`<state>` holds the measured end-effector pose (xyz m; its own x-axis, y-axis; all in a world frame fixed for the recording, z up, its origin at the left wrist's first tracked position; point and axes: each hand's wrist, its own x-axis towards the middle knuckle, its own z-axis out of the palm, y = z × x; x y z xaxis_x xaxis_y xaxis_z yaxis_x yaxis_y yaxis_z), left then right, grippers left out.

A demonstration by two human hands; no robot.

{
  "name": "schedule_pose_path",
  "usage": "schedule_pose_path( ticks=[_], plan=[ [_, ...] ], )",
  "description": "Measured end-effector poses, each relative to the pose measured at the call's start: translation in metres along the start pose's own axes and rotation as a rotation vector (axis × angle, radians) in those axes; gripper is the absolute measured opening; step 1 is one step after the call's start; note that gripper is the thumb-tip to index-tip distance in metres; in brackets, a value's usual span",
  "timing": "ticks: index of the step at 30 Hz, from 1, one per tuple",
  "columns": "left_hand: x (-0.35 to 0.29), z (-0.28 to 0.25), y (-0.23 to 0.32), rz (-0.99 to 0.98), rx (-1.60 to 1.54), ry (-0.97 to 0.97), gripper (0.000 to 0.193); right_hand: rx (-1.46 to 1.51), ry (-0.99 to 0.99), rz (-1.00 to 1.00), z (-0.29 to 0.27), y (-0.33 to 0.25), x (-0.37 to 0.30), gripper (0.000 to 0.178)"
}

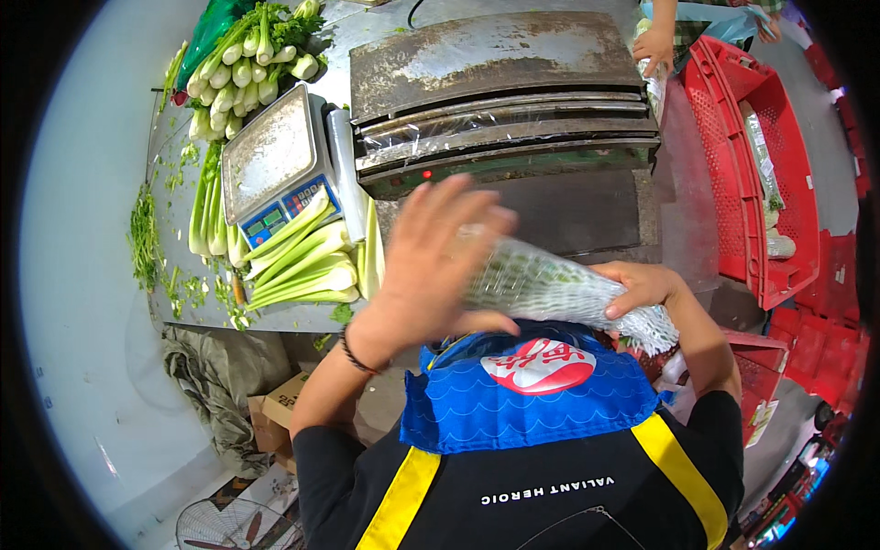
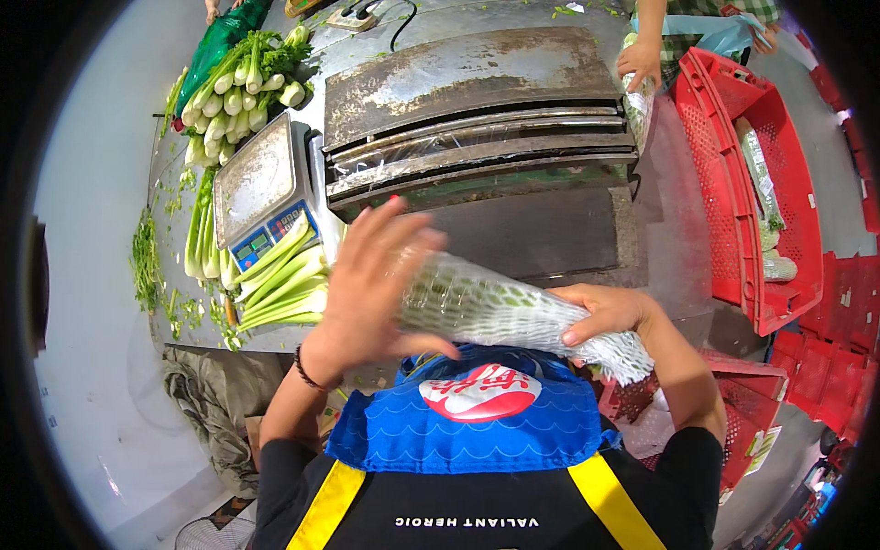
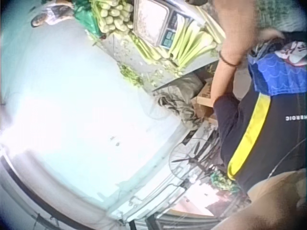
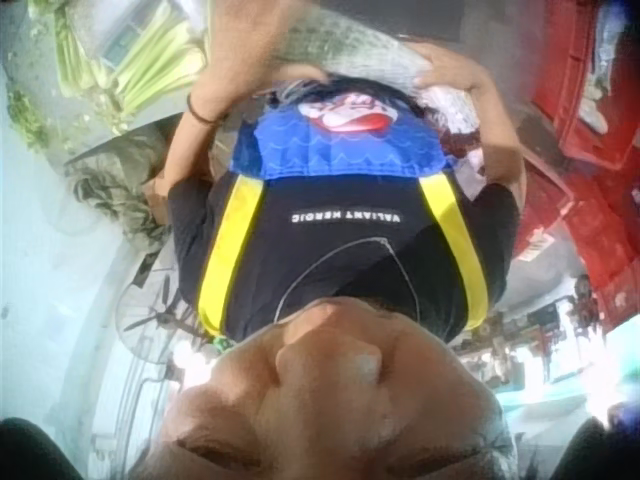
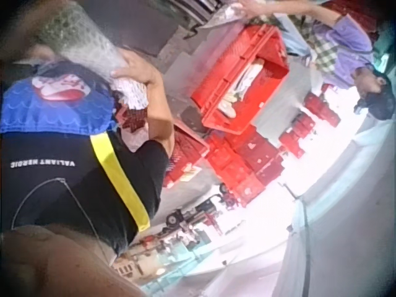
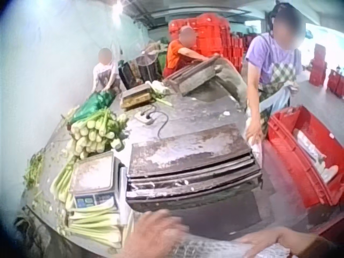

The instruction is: The person inserts celery stalks into mesh sleeves, wraps the sleeves in plastic using a heat-sealing machine, and puts the packaged celery into a crate.

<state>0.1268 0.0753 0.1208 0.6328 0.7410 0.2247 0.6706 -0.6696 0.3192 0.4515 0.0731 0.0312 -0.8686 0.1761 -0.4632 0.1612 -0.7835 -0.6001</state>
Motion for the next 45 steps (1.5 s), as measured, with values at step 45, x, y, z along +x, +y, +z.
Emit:
schedule_pose_path(
  ticks=[45],
  plan=[
    [-0.439,0.013,-0.53,-1.09,0.216,-0.12,0.104,-0.706,2.489,0.247,0.088,0.265,-0.109,0.034]
  ],
)
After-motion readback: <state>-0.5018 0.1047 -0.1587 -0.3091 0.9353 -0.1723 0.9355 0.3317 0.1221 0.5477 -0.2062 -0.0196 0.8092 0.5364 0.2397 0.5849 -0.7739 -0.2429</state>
